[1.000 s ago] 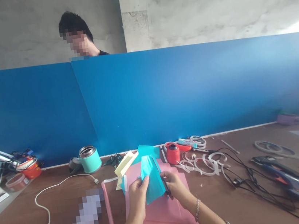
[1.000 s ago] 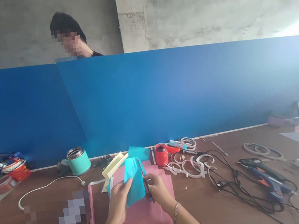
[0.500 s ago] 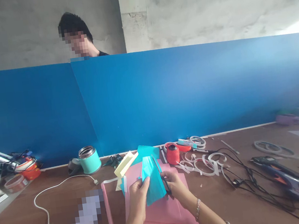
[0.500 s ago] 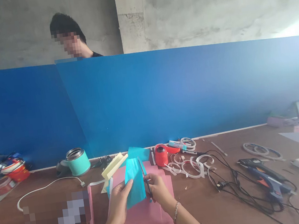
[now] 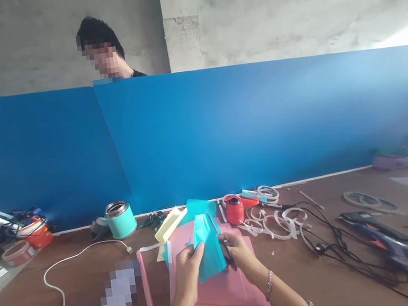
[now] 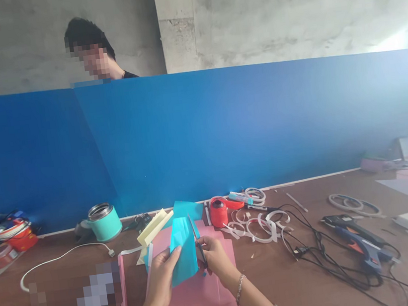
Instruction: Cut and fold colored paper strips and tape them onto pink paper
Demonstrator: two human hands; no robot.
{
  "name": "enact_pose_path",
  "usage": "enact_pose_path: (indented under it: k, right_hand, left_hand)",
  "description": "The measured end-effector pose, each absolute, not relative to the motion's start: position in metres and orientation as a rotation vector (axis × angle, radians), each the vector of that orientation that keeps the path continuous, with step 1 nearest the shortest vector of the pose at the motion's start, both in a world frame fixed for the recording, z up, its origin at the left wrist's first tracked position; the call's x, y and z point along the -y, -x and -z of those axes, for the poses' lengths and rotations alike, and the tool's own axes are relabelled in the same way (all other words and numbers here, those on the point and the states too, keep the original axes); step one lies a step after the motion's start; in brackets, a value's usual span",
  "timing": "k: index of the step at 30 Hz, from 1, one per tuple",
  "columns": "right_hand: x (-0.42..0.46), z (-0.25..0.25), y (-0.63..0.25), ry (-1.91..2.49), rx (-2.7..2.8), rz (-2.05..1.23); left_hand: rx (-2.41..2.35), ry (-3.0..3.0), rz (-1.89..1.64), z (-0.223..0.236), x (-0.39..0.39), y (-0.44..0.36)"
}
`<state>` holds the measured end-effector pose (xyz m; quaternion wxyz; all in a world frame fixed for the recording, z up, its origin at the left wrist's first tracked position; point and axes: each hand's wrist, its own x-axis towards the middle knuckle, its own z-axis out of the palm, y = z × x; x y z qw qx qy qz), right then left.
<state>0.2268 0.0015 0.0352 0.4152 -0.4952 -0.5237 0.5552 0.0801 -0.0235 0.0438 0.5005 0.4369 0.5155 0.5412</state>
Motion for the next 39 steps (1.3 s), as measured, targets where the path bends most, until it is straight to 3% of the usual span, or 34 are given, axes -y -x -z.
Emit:
enact_pose_path:
  k: [39]
  right_hand:
    - [0.003, -0.045, -0.227, 1.207, 1.334, -1.42]
  left_hand:
    - [-1.269, -1.067, -1.272, -0.047, 0.026, -0.08]
